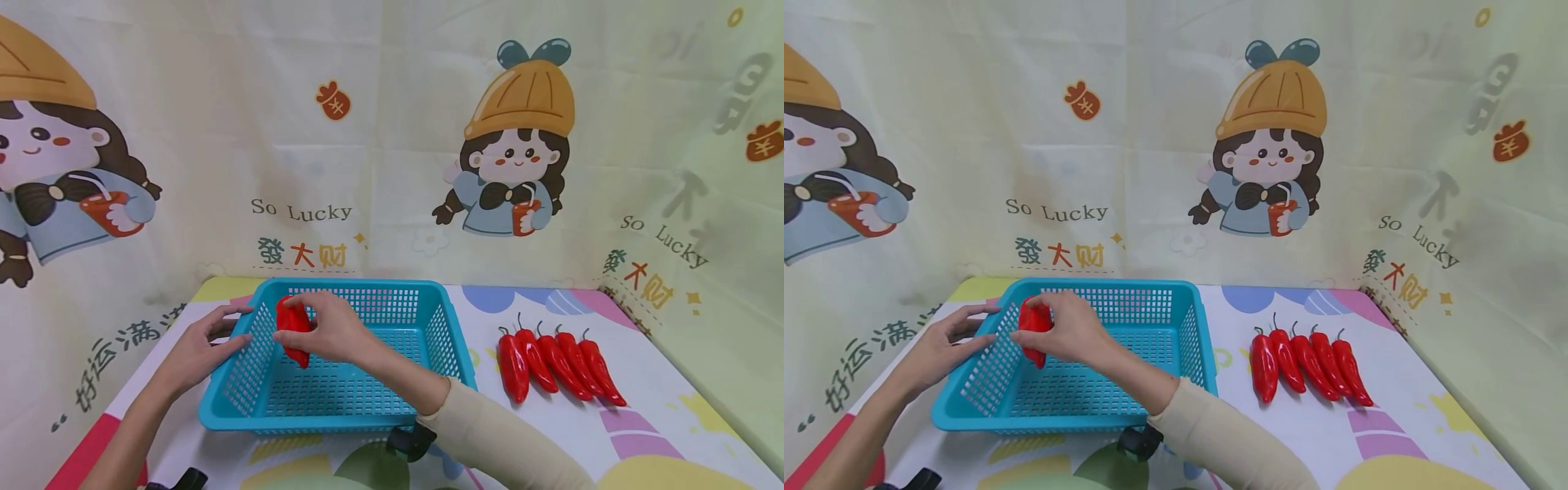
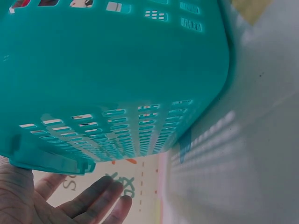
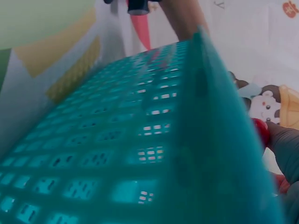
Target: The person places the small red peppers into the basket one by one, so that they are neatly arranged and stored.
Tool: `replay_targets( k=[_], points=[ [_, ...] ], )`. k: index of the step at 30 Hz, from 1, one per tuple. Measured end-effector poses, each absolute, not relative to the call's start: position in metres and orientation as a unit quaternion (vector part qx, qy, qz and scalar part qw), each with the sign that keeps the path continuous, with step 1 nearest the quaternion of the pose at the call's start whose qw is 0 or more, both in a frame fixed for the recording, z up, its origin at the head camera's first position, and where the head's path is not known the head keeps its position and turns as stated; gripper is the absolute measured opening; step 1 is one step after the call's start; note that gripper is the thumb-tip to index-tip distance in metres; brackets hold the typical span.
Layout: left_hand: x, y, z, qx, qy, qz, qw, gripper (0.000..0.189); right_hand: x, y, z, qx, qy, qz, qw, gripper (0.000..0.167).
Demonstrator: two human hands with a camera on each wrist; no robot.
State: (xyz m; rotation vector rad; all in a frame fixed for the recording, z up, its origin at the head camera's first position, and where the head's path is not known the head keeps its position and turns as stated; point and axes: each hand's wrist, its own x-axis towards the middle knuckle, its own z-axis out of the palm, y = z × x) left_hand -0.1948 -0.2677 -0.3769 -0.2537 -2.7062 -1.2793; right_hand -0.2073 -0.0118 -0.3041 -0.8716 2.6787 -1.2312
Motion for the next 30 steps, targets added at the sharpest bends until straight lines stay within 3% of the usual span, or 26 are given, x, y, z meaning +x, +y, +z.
replay_targets(
  k=[12, 30],
  points=[
    [-0.196, -0.269, -0.377, -0.083, -0.900, -0.423, 0.063, 0.066, -0.206, -0.019, -0.319, -0.204, 0.876, -0.426, 0.101, 0.049],
    [-0.195, -0.266, -0.376, -0.081, -0.900, -0.424, 0.065, 0.065, -0.207, -0.019, -0.336, -0.160, 0.877, -0.435, 0.129, 0.040]
  ],
)
